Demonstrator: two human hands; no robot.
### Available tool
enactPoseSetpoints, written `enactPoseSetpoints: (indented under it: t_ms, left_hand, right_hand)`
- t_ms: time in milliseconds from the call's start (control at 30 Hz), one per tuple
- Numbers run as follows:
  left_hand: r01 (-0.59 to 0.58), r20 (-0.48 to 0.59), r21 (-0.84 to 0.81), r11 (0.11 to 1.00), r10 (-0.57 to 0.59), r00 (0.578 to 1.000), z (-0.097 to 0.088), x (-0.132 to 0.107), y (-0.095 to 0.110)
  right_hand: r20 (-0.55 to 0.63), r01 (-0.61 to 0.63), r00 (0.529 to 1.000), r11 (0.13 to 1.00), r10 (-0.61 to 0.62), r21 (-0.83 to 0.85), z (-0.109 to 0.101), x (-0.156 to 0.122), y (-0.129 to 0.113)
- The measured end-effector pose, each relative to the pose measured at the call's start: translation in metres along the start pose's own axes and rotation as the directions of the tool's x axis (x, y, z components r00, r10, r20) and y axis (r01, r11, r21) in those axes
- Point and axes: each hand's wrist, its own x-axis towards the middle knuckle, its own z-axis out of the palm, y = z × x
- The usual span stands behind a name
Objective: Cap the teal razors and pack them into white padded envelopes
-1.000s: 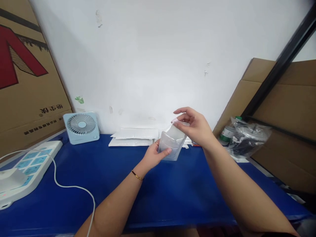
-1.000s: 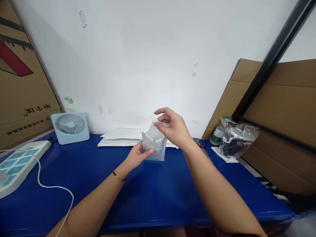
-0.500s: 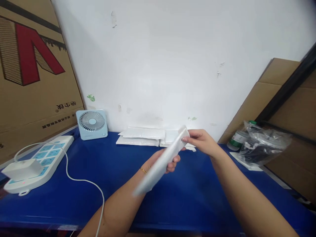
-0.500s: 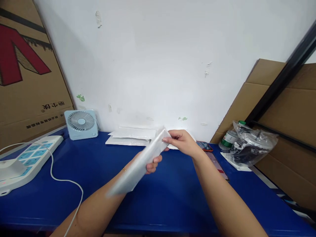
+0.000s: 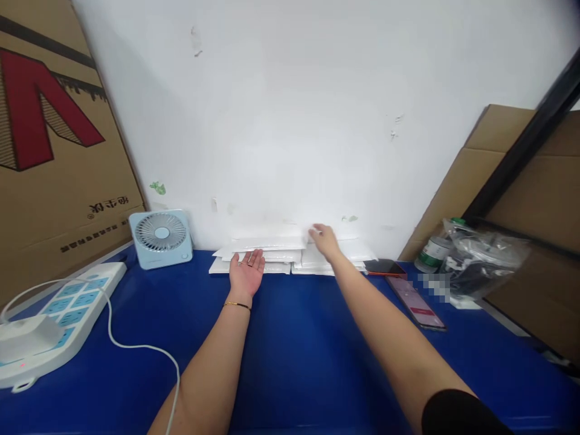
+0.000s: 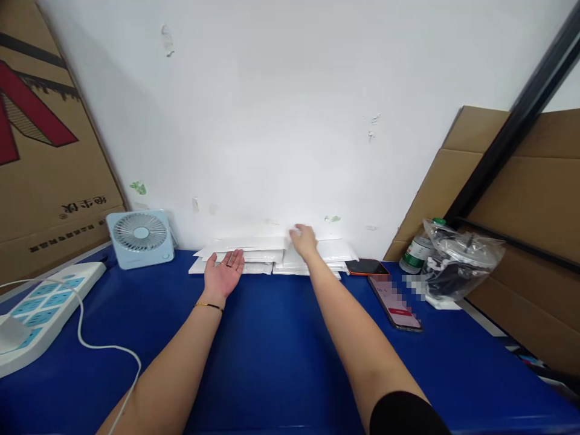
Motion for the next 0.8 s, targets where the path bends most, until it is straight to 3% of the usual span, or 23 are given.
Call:
enactPoseSetpoints:
  t_ms: [67,133,200,267,367,433,533,667,733,800]
  left_hand:
    - [0.014,0.018,0.005,1.000,-0.015,1.000,0.004,-0.002,-0.005]
    - [0.051,0.030,0.038,0.998,-0.053,0.998,0.009,-0.005,-0.010]
    - [0.068,0.021,0.075,0.995,-0.070,0.997,0.011,-0.007,-0.012]
    - [0.065,0.015,0.096,0.993,-0.067,0.998,0.011,-0.009,-0.014]
    - [0.085,-0.003,0.156,0.984,-0.086,0.996,0.011,-0.012,-0.020]
    - [0.166,-0.002,0.236,0.957,-0.170,0.985,0.010,-0.014,-0.027]
    - [0.297,0.047,0.363,0.883,-0.336,0.941,0.010,-0.017,-0.039]
    - [0.297,0.041,0.574,0.763,-0.389,0.920,0.012,-0.027,-0.057]
    - [0.262,0.096,0.684,0.681,-0.441,0.893,0.015,-0.039,-0.067]
    - [0.227,0.172,0.765,0.603,-0.530,0.830,0.018,-0.057,-0.079]
  right_hand:
    - [-0.201,-0.086,0.978,0.984,0.054,-0.155,-0.038,0.004,0.028]
    - [-0.364,-0.314,0.904,0.927,0.226,-0.205,-0.076,0.007,0.058]
    - [-0.297,-0.442,0.870,0.889,0.394,-0.116,-0.105,0.009,0.083]
    - [-0.216,-0.447,0.879,0.892,0.425,-0.062,-0.119,0.008,0.097]
    - [-0.121,-0.380,0.916,0.924,0.382,0.038,-0.125,0.009,0.093]
    - [-0.087,-0.310,0.943,0.943,0.321,0.120,-0.127,0.012,0.078]
    - [-0.124,-0.088,0.984,0.953,0.129,0.291,-0.140,0.017,0.048]
    - [-0.348,0.267,0.921,0.933,-0.173,0.243,-0.173,0.006,0.003]
    - [-0.301,0.332,0.925,0.879,-0.232,0.342,-0.187,-0.008,-0.018]
    - [-0.270,0.350,0.933,0.771,-0.237,0.532,-0.195,-0.027,-0.033]
